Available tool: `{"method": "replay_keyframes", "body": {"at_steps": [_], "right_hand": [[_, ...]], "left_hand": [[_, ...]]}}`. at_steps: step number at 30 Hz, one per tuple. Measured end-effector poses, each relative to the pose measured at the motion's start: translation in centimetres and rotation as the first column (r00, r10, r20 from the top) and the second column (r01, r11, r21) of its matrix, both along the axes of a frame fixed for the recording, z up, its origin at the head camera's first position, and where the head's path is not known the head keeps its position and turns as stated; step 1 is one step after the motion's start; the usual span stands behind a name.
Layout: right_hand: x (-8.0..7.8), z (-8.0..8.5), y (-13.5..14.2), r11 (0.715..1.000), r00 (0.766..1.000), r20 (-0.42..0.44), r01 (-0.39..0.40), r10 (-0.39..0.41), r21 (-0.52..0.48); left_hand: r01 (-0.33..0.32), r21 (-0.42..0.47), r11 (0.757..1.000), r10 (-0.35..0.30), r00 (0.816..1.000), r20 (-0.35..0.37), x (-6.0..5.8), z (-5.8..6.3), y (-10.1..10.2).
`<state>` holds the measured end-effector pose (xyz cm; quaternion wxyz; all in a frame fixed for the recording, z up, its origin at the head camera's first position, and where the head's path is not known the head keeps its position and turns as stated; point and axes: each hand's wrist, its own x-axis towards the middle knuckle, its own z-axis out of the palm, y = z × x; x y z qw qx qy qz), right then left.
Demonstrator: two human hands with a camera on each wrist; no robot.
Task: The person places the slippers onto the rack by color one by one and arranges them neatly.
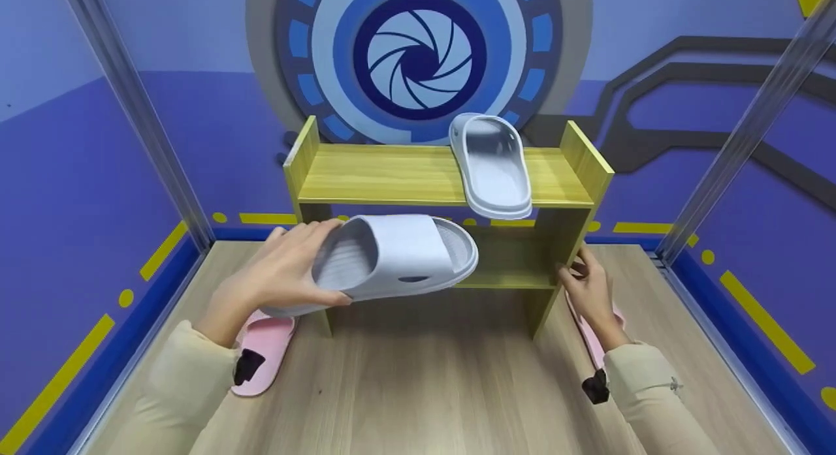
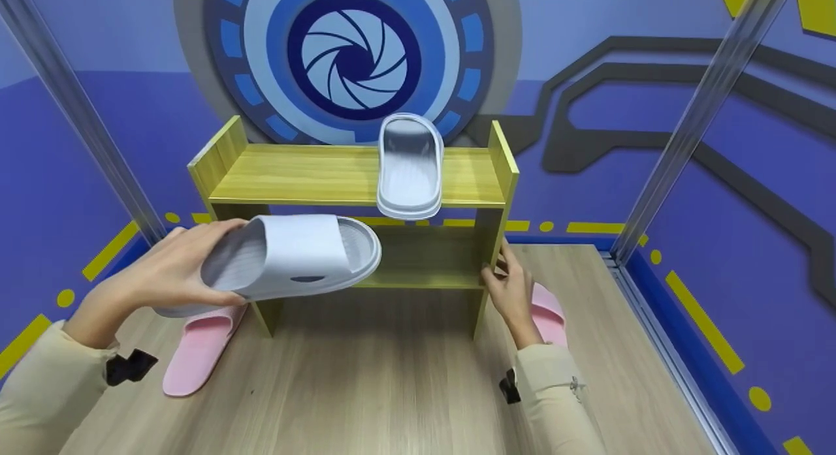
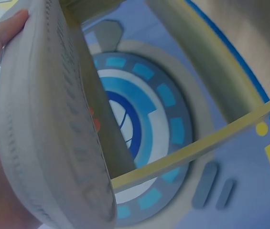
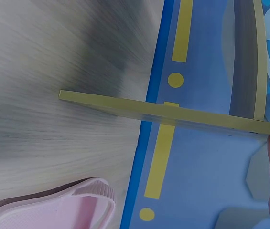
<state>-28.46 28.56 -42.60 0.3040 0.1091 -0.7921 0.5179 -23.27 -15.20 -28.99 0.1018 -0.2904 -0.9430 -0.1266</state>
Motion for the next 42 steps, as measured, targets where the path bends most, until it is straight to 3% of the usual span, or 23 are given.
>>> {"method": "replay_keyframes", "body": {"at_steps": [7,13,19,25,33,42], "right_hand": [[0.0,0.1,-0.1,1.0,1.0,0.004,0.01,-0.01,-0.009],[-0.3,-0.4,0.3,1.0,1.0,0.014,0.016,-0.016,0.003],[-1.5,-1.9,1.4,1.0,1.0,0.025,0.013,-0.013,0.001],[-1.6,-2.2,1.6,0.996,0.997,0.026,0.069,-0.07,0.049],[-1.6,-2.2,1.5,0.997,0.997,0.027,0.065,-0.066,0.049],[-1.7,-2.0,1.5,0.998,0.998,0.03,0.048,-0.049,0.043]], "left_hand": [[-0.041,-0.01,0.999,0.041,0.999,0.001,0.1,1.9,-0.4],[-0.081,0.032,0.996,0.08,0.997,0.013,-0.2,3.0,-0.2],[-0.124,0.032,0.992,0.124,0.992,0.008,-0.7,3.4,0.3],[-0.19,0.031,0.981,0.191,0.981,-0.019,-1.4,3.8,1.1],[-0.252,0.035,0.967,0.249,0.967,0.056,-2.6,4.0,2.0],[-0.336,0.048,0.941,0.328,0.937,0.124,-3.5,4.4,2.4]]}}
